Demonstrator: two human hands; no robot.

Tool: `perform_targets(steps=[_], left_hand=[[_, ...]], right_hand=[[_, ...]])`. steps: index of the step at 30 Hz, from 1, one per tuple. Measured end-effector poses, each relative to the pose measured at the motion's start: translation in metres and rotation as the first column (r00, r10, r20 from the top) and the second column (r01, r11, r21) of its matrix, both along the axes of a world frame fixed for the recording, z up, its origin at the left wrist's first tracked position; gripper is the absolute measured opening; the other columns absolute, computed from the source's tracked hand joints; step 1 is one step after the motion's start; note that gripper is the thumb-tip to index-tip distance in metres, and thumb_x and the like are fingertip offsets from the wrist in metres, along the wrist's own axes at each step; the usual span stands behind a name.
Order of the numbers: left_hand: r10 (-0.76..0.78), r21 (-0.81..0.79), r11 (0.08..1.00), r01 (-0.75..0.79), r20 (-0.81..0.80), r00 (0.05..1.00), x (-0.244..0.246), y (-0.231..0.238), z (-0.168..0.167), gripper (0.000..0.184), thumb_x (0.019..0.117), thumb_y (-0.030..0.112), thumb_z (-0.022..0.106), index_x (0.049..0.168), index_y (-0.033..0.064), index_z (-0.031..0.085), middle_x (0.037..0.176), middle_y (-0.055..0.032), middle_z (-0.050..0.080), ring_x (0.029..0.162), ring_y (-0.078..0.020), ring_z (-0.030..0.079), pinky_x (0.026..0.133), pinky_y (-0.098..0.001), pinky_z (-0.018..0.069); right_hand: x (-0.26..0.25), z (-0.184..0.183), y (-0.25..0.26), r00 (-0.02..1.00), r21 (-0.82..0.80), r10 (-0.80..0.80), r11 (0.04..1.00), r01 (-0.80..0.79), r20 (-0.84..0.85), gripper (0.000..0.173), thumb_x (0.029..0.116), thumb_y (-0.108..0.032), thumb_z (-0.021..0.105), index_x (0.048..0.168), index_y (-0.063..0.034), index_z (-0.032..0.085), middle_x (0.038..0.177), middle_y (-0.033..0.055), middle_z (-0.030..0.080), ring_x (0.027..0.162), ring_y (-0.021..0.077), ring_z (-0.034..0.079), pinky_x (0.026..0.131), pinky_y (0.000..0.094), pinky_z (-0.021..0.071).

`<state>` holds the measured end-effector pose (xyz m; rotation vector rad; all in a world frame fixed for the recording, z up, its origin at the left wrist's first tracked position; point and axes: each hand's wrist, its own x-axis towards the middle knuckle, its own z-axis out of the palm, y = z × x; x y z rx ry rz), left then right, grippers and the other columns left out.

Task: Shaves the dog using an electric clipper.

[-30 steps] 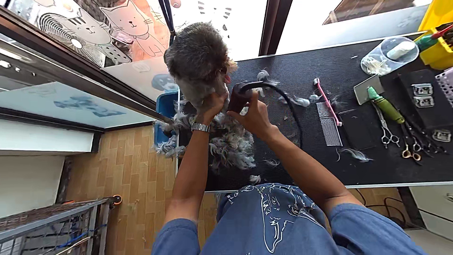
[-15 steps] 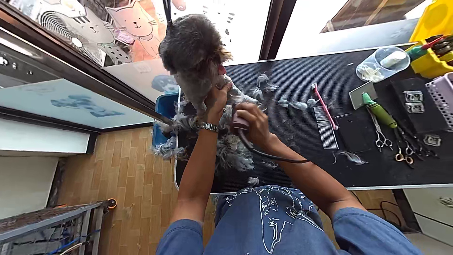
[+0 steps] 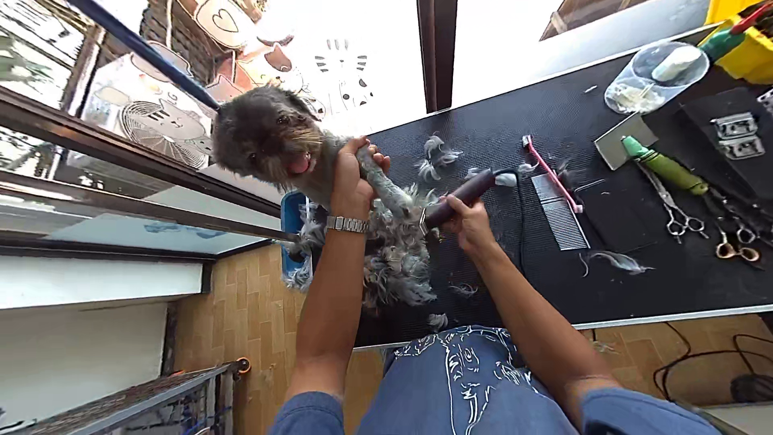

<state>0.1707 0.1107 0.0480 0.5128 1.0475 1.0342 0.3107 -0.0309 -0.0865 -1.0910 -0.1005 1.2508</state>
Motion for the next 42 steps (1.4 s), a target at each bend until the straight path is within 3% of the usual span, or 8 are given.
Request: perform_targets(steps=[2, 4, 10, 14, 17, 22, 27, 42], left_hand=[[-0.085, -0.004, 0.996, 0.085, -0.068, 0.994, -0.009, -0.004, 0.002, 0.022, 0.1050, 0.024, 0.042, 0.100, 0.0118, 0.059, 0.086, -0.0054, 0.070, 0.080, -0.0186, 0.071, 0.073, -0.0369, 0.0602], [-0.117, 0.011, 0.993, 0.120, -0.133, 0.984, -0.017, -0.008, 0.003, 0.034, 0.1073, 0.027, 0.036, 0.118, 0.0089, 0.062, 0.114, -0.0100, 0.073, 0.107, -0.0234, 0.071, 0.084, -0.0412, 0.0584], [-0.048, 0.132, 0.988, 0.081, -0.236, 0.971, -0.018, -0.020, 0.001, 0.058, 0.1103, 0.051, 0.025, 0.113, 0.0080, 0.062, 0.112, -0.0101, 0.074, 0.115, -0.0232, 0.068, 0.098, -0.0429, 0.0547], [-0.016, 0.215, 0.975, 0.055, -0.180, 0.984, -0.017, -0.024, -0.003, 0.057, 0.1113, 0.049, 0.022, 0.111, 0.0044, 0.058, 0.099, -0.0124, 0.074, 0.102, -0.0255, 0.073, 0.096, -0.0416, 0.0587], [-0.034, 0.199, 0.978, 0.064, -0.149, 0.988, -0.020, -0.024, 0.000, 0.062, 0.1100, 0.053, 0.018, 0.103, 0.0100, 0.063, 0.082, -0.0052, 0.072, 0.086, -0.0202, 0.073, 0.089, -0.0418, 0.0599], [-0.049, 0.168, 0.984, 0.051, -0.020, 0.999, -0.018, -0.028, 0.004, 0.062, 0.1091, 0.054, 0.021, 0.103, 0.0094, 0.064, 0.069, -0.0010, 0.065, 0.062, -0.0133, 0.066, 0.068, -0.0320, 0.0619], [-0.034, 0.187, 0.982, 0.028, 0.028, 0.999, -0.017, -0.027, 0.003, 0.063, 0.1086, 0.055, 0.021, 0.102, 0.0099, 0.064, 0.069, -0.0001, 0.063, 0.056, -0.0107, 0.062, 0.059, -0.0273, 0.0587], [-0.018, 0.226, 0.974, -0.001, 0.081, 0.997, -0.018, -0.028, 0.005, 0.067, 0.1079, 0.057, 0.016, 0.102, 0.0074, 0.060, 0.061, -0.0001, 0.057, 0.047, -0.0090, 0.055, 0.049, -0.0235, 0.0537]], right_hand=[[0.001, 0.000, 0.020, 1.000, 0.053, -0.013, 0.999, 0.013, -0.002, 0.075, 0.0945, -0.008, 0.070, 0.154, -0.0123, 0.024, 0.117, 0.0168, 0.067, 0.097, 0.0291, 0.071, 0.078, 0.0453, 0.0622], [-0.004, 0.002, 0.043, 0.995, 0.130, -0.022, 0.991, 0.034, -0.094, 0.073, 0.0968, -0.009, 0.067, 0.154, -0.0117, 0.022, 0.120, 0.0169, 0.066, 0.103, 0.0293, 0.070, 0.083, 0.0462, 0.0613], [-0.054, 0.004, 0.096, 0.890, 0.227, 0.087, 0.974, 0.019, -0.449, 0.055, 0.1021, -0.019, 0.061, 0.149, -0.0086, 0.034, 0.120, 0.0182, 0.065, 0.104, 0.0307, 0.068, 0.086, 0.0478, 0.0601], [-0.072, 0.019, 0.093, 0.816, 0.231, 0.194, 0.970, -0.077, -0.545, 0.051, 0.1039, -0.026, 0.059, 0.147, -0.0096, 0.038, 0.120, 0.0168, 0.066, 0.103, 0.0297, 0.069, 0.085, 0.0467, 0.0600], [-0.070, 0.022, 0.082, 0.775, 0.240, 0.241, 0.963, -0.119, -0.584, 0.049, 0.1041, -0.028, 0.059, 0.146, -0.0101, 0.040, 0.119, 0.0162, 0.066, 0.104, 0.0285, 0.069, 0.087, 0.0455, 0.0600], [-0.054, 0.027, 0.064, 0.798, 0.289, 0.266, 0.950, -0.121, -0.541, 0.044, 0.1049, -0.024, 0.057, 0.142, -0.0078, 0.040, 0.110, 0.0162, 0.069, 0.095, 0.0274, 0.072, 0.079, 0.0426, 0.0623], [-0.053, 0.019, 0.064, 0.820, 0.244, 0.104, 0.969, 0.045, -0.563, 0.061, 0.1020, -0.020, 0.062, 0.151, -0.0122, 0.027, 0.118, 0.0188, 0.066, 0.102, 0.0323, 0.070, 0.083, 0.0485, 0.0607], [-0.066, 0.042, 0.051, 0.799, 0.265, 0.230, 0.960, -0.091, -0.556, 0.048, 0.1042, -0.027, 0.058, 0.144, -0.0101, 0.038, 0.109, 0.0148, 0.067, 0.090, 0.0248, 0.071, 0.073, 0.0382, 0.0610]])
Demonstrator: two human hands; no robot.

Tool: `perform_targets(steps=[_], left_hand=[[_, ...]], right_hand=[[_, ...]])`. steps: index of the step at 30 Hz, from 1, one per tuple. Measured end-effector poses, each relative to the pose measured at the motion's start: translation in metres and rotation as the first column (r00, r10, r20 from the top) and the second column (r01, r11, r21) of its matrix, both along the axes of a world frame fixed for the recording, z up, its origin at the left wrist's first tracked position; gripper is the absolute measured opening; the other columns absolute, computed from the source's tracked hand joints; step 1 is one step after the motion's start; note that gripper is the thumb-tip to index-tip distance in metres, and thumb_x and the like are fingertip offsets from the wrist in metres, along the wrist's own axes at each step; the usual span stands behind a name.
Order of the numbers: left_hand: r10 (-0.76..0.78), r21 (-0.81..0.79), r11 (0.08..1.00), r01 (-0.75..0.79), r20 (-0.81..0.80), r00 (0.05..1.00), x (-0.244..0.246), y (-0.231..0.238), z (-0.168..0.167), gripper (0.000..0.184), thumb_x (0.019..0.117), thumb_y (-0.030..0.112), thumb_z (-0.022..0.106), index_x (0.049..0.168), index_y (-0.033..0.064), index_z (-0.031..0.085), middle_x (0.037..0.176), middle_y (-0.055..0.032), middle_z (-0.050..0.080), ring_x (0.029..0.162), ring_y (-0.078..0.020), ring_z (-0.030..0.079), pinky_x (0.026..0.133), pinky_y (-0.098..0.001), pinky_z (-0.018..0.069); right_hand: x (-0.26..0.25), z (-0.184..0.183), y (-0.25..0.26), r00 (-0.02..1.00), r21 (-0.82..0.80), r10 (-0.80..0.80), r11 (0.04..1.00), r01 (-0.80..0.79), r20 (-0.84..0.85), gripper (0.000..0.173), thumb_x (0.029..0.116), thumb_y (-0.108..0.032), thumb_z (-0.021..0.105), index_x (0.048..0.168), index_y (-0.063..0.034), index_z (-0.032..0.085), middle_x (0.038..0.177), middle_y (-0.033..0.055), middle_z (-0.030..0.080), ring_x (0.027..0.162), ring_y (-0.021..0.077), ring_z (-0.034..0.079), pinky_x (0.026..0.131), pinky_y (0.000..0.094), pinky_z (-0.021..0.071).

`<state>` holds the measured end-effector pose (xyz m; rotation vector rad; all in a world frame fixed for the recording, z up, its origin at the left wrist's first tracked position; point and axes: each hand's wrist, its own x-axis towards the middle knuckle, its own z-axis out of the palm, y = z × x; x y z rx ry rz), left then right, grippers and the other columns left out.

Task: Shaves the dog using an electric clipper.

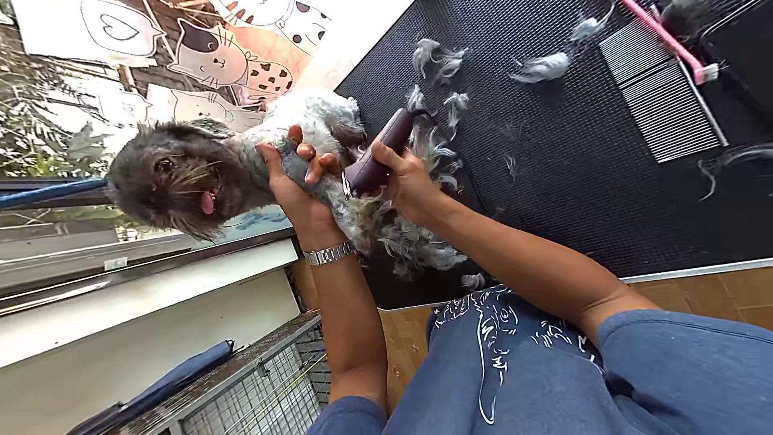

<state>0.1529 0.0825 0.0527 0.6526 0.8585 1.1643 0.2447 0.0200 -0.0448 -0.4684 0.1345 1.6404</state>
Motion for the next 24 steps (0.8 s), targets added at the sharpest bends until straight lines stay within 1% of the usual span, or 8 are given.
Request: perform_targets(steps=[4, 6, 8, 10, 13, 17, 20, 24], left_hand=[[-0.011, -0.022, 1.000, 0.011, -0.006, 1.000, -0.004, 0.001, 0.002, 0.068, 0.1070, 0.059, 0.015, 0.103, 0.0088, 0.060, 0.058, 0.0015, 0.055, 0.045, -0.0083, 0.054, 0.048, -0.0231, 0.0533], [-0.018, -0.018, 1.000, 0.019, 0.040, 0.999, -0.008, -0.001, 0.000, 0.068, 0.1069, 0.059, 0.017, 0.104, 0.0081, 0.061, 0.059, 0.0010, 0.055, 0.045, -0.0087, 0.054, 0.048, -0.0233, 0.0531], [-0.034, -0.006, 0.999, 0.034, 0.078, 0.996, -0.009, 0.001, -0.001, 0.070, 0.1063, 0.060, 0.016, 0.103, 0.0080, 0.062, 0.058, 0.0013, 0.055, 0.045, -0.0088, 0.053, 0.048, -0.0232, 0.0526], [-0.032, 0.011, 0.999, 0.032, 0.075, 0.997, -0.009, 0.001, -0.003, 0.070, 0.1063, 0.060, 0.016, 0.102, 0.0072, 0.062, 0.057, 0.0013, 0.054, 0.044, -0.0088, 0.053, 0.048, -0.0231, 0.0521], [-0.045, 0.020, 0.999, 0.045, 0.015, 0.999, -0.011, 0.004, -0.005, 0.072, 0.1059, 0.061, 0.012, 0.104, 0.0081, 0.060, 0.054, 0.0031, 0.051, 0.042, -0.0075, 0.050, 0.047, -0.0222, 0.0503], [-0.055, 0.007, 0.998, 0.055, 0.018, 0.998, -0.013, 0.004, -0.004, 0.073, 0.1054, 0.062, 0.010, 0.102, 0.0087, 0.060, 0.052, 0.0038, 0.048, 0.040, -0.0073, 0.048, 0.044, -0.0217, 0.0486], [-0.062, 0.017, 0.998, 0.061, 0.096, 0.993, -0.015, 0.003, -0.005, 0.070, 0.1062, 0.061, 0.015, 0.104, 0.0073, 0.059, 0.054, 0.0032, 0.048, 0.041, -0.0076, 0.048, 0.045, -0.0221, 0.0494], [-0.028, 0.014, 1.000, 0.027, 0.116, 0.993, -0.011, 0.005, -0.002, 0.068, 0.1065, 0.059, 0.015, 0.102, 0.0073, 0.059, 0.053, 0.0037, 0.047, 0.040, -0.0072, 0.047, 0.044, -0.0212, 0.0478]], right_hand=[[0.001, -0.002, -0.002, 0.990, 0.077, 0.139, 0.987, -0.138, -0.010, 0.039, 0.1058, -0.029, 0.054, 0.138, -0.0094, 0.044, 0.105, 0.0125, 0.069, 0.089, 0.0214, 0.071, 0.073, 0.0353, 0.0608], [0.002, -0.009, 0.004, 0.994, 0.041, 0.105, 0.994, -0.104, -0.008, 0.039, 0.1050, -0.028, 0.056, 0.137, -0.0086, 0.044, 0.106, 0.0131, 0.069, 0.090, 0.0225, 0.071, 0.075, 0.0371, 0.0610], [0.002, -0.012, 0.009, 0.999, -0.030, 0.016, 0.999, -0.017, -0.027, 0.046, 0.1039, -0.025, 0.059, 0.143, -0.0093, 0.040, 0.110, 0.0150, 0.067, 0.094, 0.0261, 0.071, 0.077, 0.0409, 0.0613], [-0.002, -0.007, 0.008, 0.999, -0.071, -0.031, 0.997, 0.029, -0.024, 0.049, 0.1030, -0.024, 0.061, 0.144, -0.0098, 0.038, 0.110, 0.0153, 0.066, 0.092, 0.0261, 0.071, 0.075, 0.0405, 0.0616], [-0.005, 0.008, -0.001, 1.000, -0.070, 0.011, 0.997, -0.010, 0.010, 0.050, 0.1027, -0.025, 0.062, 0.144, -0.0098, 0.038, 0.109, 0.0134, 0.067, 0.092, 0.0228, 0.070, 0.076, 0.0362, 0.0608], [0.005, 0.001, -0.001, 0.986, 0.064, 0.144, 0.987, -0.149, 0.078, 0.047, 0.1045, -0.026, 0.057, 0.143, -0.0081, 0.038, 0.108, 0.0151, 0.069, 0.092, 0.0257, 0.072, 0.076, 0.0409, 0.0620], [0.007, -0.012, 0.009, 0.995, 0.059, 0.096, 0.993, -0.098, 0.029, 0.040, 0.1057, -0.027, 0.055, 0.138, -0.0076, 0.043, 0.109, 0.0148, 0.068, 0.094, 0.0262, 0.072, 0.079, 0.0428, 0.0620], [-0.002, -0.002, 0.009, 0.996, -0.007, 0.053, 0.999, -0.053, -0.072, 0.038, 0.1062, -0.027, 0.054, 0.136, -0.0067, 0.045, 0.109, 0.0147, 0.068, 0.093, 0.0251, 0.071, 0.079, 0.0408, 0.0617]])
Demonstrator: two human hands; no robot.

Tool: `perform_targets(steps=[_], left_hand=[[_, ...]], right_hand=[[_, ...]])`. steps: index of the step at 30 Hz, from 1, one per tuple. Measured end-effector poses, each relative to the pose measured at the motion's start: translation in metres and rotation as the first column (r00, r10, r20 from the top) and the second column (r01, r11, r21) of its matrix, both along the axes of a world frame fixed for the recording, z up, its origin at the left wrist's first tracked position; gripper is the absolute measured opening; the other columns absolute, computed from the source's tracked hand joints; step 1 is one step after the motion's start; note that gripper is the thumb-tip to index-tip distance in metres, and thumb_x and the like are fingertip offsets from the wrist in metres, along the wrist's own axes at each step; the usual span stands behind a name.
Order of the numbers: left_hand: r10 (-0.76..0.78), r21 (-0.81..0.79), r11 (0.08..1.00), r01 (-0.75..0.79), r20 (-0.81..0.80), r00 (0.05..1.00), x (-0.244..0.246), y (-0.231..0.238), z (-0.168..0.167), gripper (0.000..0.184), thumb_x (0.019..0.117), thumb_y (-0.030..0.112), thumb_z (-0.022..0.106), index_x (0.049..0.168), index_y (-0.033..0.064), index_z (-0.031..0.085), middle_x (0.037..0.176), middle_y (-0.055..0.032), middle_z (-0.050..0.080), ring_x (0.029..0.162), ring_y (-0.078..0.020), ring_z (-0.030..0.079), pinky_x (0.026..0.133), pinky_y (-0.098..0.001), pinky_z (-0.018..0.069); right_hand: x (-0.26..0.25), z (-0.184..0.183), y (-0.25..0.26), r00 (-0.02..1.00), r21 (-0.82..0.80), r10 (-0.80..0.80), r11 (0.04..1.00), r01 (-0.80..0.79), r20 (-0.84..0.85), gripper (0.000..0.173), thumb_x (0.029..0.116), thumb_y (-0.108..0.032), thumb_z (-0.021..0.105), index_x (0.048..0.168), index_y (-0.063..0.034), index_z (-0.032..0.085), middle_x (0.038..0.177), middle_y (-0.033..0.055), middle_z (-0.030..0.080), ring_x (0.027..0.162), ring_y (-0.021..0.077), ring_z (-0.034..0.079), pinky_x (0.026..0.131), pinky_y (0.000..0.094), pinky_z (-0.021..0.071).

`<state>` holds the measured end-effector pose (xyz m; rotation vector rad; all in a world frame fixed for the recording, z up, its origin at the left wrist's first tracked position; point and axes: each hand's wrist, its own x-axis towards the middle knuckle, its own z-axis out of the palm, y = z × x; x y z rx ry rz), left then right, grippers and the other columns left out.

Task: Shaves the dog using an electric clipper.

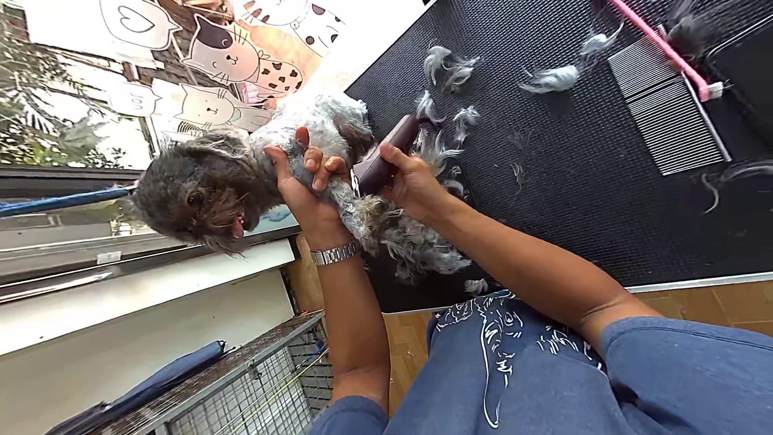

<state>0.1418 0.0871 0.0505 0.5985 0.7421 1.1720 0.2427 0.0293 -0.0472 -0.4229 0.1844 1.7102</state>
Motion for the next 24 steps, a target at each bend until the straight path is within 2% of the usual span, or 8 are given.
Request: perform_targets(steps=[2, 5, 8, 11, 15, 17, 21, 24], left_hand=[[-0.032, 0.003, 1.000, 0.031, 0.023, 0.999, -0.003, 0.001, -0.001, 0.070, 0.1062, 0.060, 0.013, 0.103, 0.0074, 0.060, 0.053, 0.0035, 0.049, 0.041, -0.0079, 0.048, 0.045, -0.0223, 0.0489], [-0.028, -0.005, 1.000, 0.028, 0.067, 0.997, -0.002, -0.002, 0.000, 0.069, 0.1060, 0.061, 0.015, 0.102, 0.0082, 0.060, 0.054, 0.0037, 0.049, 0.041, -0.0071, 0.047, 0.044, -0.0212, 0.0480], [-0.034, -0.003, 0.999, 0.035, 0.097, 0.995, -0.003, -0.003, -0.001, 0.070, 0.1060, 0.060, 0.015, 0.103, 0.0070, 0.059, 0.055, 0.0035, 0.049, 0.041, -0.0066, 0.047, 0.045, -0.0202, 0.0477], [0.007, 0.004, 1.000, -0.007, 0.056, 0.998, 0.000, -0.004, -0.002, 0.068, 0.1063, 0.060, 0.015, 0.104, 0.0077, 0.059, 0.055, 0.0037, 0.048, 0.041, -0.0064, 0.046, 0.044, -0.0200, 0.0474], [-0.022, 0.004, 1.000, 0.022, -0.041, 0.999, -0.004, -0.003, -0.004, 0.073, 0.1060, 0.061, 0.011, 0.106, 0.0068, 0.061, 0.053, 0.0027, 0.050, 0.041, -0.0084, 0.049, 0.047, -0.0231, 0.0509], [-0.003, 0.000, 1.000, 0.003, -0.074, 0.997, -0.004, -0.007, -0.004, 0.074, 0.1063, 0.060, 0.011, 0.104, 0.0069, 0.061, 0.053, 0.0029, 0.050, 0.041, -0.0077, 0.048, 0.045, -0.0217, 0.0492], [0.029, 0.027, 0.999, -0.027, -0.090, 0.995, -0.004, -0.011, -0.006, 0.072, 0.1073, 0.059, 0.013, 0.104, 0.0058, 0.062, 0.053, 0.0023, 0.050, 0.040, -0.0084, 0.048, 0.044, -0.0222, 0.0494], [0.015, 0.053, 0.999, -0.007, -0.143, 0.990, -0.006, -0.009, -0.011, 0.073, 0.1071, 0.059, 0.012, 0.105, 0.0062, 0.063, 0.053, 0.0025, 0.051, 0.041, -0.0085, 0.049, 0.046, -0.0230, 0.0506]], right_hand=[[-0.005, 0.005, -0.006, 0.997, 0.056, 0.074, 0.996, -0.073, -0.017, 0.033, 0.1073, -0.031, 0.051, 0.129, -0.0062, 0.051, 0.105, 0.0128, 0.069, 0.090, 0.0218, 0.072, 0.077, 0.0367, 0.0616], [-0.004, -0.006, -0.006, 0.990, 0.169, 0.133, 0.978, -0.123, -0.049, 0.029, 0.1085, -0.031, 0.046, 0.121, -0.0072, 0.054, 0.103, 0.0119, 0.070, 0.090, 0.0206, 0.072, 0.077, 0.0351, 0.0613], [-0.002, -0.015, 0.000, 0.999, 0.107, 0.006, 0.994, -0.001, -0.039, 0.030, 0.1071, -0.028, 0.051, 0.129, -0.0070, 0.049, 0.108, 0.0141, 0.067, 0.094, 0.0245, 0.071, 0.080, 0.0405, 0.0612], [-0.001, -0.005, -0.001, 0.996, 0.010, -0.088, 0.996, 0.088, 0.005, 0.036, 0.1057, -0.025, 0.055, 0.135, -0.0077, 0.044, 0.109, 0.0145, 0.067, 0.095, 0.0261, 0.070, 0.080, 0.0430, 0.0613], [0.004, 0.014, -0.015, 0.983, 0.067, -0.043, 0.997, 0.032, 0.176, 0.053, 0.1032, -0.023, 0.060, 0.147, -0.0092, 0.032, 0.111, 0.0155, 0.067, 0.093, 0.0265, 0.072, 0.076, 0.0412, 0.0625], [0.009, 0.013, -0.018, 0.963, 0.108, -0.076, 0.993, 0.049, 0.260, 0.059, 0.1003, -0.020, 0.063, 0.147, -0.0079, 0.030, 0.112, 0.0153, 0.066, 0.094, 0.0262, 0.071, 0.076, 0.0414, 0.0628], [0.016, 0.010, -0.015, 0.918, 0.073, -0.257, 0.966, 0.247, 0.302, 0.065, 0.0973, -0.016, 0.068, 0.147, -0.0092, 0.027, 0.112, 0.0164, 0.065, 0.095, 0.0290, 0.071, 0.075, 0.0448, 0.0635], [0.010, 0.011, -0.018, 0.870, 0.122, -0.311, 0.951, 0.285, 0.383, 0.074, 0.0918, -0.015, 0.074, 0.147, -0.0064, 0.025, 0.112, 0.0171, 0.064, 0.095, 0.0285, 0.071, 0.075, 0.0447, 0.0642]])
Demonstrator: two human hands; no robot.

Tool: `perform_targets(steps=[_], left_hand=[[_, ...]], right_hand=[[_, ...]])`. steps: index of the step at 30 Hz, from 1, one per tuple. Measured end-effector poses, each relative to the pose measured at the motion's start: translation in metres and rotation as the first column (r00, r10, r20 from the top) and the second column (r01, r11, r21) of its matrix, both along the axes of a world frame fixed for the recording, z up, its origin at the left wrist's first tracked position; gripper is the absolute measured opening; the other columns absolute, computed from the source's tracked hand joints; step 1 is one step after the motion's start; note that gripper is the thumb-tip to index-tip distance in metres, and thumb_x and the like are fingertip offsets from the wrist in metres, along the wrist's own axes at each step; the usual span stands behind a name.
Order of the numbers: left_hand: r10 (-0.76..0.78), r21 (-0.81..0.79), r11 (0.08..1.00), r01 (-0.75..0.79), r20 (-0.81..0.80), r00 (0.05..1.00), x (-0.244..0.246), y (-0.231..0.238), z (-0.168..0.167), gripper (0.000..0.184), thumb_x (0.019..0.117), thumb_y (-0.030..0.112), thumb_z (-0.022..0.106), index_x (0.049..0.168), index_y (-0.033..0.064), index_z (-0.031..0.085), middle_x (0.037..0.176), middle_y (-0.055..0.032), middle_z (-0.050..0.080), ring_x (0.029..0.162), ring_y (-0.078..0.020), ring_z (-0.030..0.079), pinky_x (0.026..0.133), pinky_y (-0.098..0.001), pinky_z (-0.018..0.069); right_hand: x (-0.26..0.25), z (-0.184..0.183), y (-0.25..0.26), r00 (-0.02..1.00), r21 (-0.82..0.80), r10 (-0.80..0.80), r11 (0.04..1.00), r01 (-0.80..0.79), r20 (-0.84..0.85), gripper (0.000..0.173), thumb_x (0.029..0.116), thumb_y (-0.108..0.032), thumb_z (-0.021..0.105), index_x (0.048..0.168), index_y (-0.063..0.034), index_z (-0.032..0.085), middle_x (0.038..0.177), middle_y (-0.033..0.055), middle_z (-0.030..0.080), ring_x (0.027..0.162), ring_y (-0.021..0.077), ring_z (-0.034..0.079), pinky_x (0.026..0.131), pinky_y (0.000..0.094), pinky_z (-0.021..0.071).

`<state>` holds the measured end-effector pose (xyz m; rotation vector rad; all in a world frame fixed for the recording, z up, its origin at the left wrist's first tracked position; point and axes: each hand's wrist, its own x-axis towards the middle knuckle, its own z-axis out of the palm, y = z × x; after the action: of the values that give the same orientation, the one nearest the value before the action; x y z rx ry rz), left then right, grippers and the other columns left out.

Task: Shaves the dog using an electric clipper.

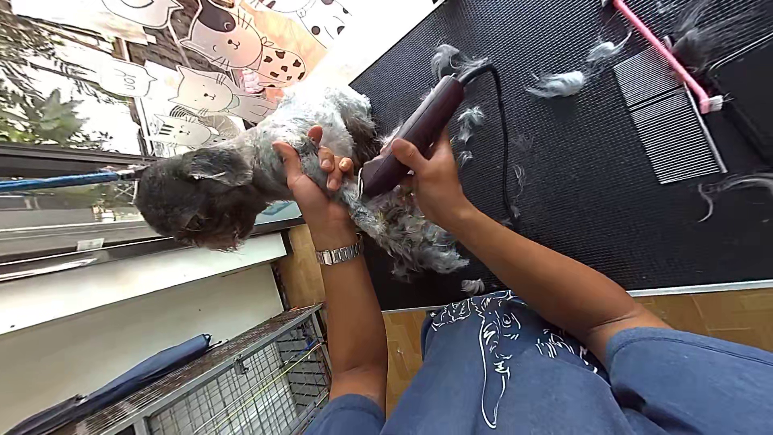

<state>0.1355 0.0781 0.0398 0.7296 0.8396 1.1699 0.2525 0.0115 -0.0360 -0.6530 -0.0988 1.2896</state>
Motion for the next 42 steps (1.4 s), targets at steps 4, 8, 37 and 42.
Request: perform_targets(steps=[4, 8, 37, 42], left_hand=[[0.008, -0.009, 1.000, -0.008, -0.063, 0.998, 0.000, -0.004, 0.000, 0.075, 0.1073, 0.058, 0.010, 0.103, 0.0069, 0.064, 0.052, 0.0029, 0.051, 0.040, -0.0081, 0.049, 0.044, -0.0222, 0.0492], [-0.027, 0.000, 1.000, 0.027, 0.011, 1.000, -0.005, -0.008, -0.003, 0.074, 0.1072, 0.059, 0.013, 0.104, 0.0047, 0.064, 0.053, 0.0016, 0.050, 0.041, -0.0094, 0.049, 0.045, -0.0238, 0.0496], [-0.222, 0.146, 0.972, 0.183, 0.322, 0.920, -0.020, -0.024, -0.015, 0.076, 0.1048, 0.063, 0.020, 0.106, 0.0036, 0.067, 0.054, -0.0014, 0.055, 0.043, -0.0125, 0.052, 0.048, -0.0280, 0.0510], [-0.228, 0.139, 0.971, 0.192, 0.322, 0.919, -0.019, -0.026, -0.015, 0.080, 0.1033, 0.066, 0.017, 0.106, 0.0050, 0.068, 0.054, -0.0016, 0.056, 0.043, -0.0132, 0.054, 0.048, -0.0297, 0.0524]], right_hand=[[0.005, 0.006, -0.004, 0.977, 0.048, 0.188, 0.980, -0.193, 0.100, 0.072, 0.0906, -0.014, 0.074, 0.146, -0.0054, 0.028, 0.109, 0.0148, 0.065, 0.091, 0.0251, 0.072, 0.072, 0.0412, 0.0646], [0.016, -0.006, 0.009, 0.959, 0.083, 0.268, 0.958, -0.275, 0.093, 0.065, 0.0952, -0.017, 0.068, 0.147, -0.0050, 0.030, 0.111, 0.0164, 0.066, 0.093, 0.0278, 0.072, 0.074, 0.0427, 0.0640], [0.007, -0.026, 0.006, 0.956, 0.252, 0.279, 0.935, -0.249, -0.088, 0.056, 0.0989, -0.021, 0.059, 0.143, -0.0081, 0.028, 0.107, 0.0168, 0.068, 0.097, 0.0304, 0.072, 0.084, 0.0463, 0.0620], [0.006, -0.020, -0.005, 0.868, 0.341, 0.477, 0.801, -0.493, 0.134, 0.067, 0.0914, -0.017, 0.067, 0.147, -0.0043, 0.031, 0.106, 0.0130, 0.067, 0.091, 0.0232, 0.071, 0.077, 0.0403, 0.0619]])
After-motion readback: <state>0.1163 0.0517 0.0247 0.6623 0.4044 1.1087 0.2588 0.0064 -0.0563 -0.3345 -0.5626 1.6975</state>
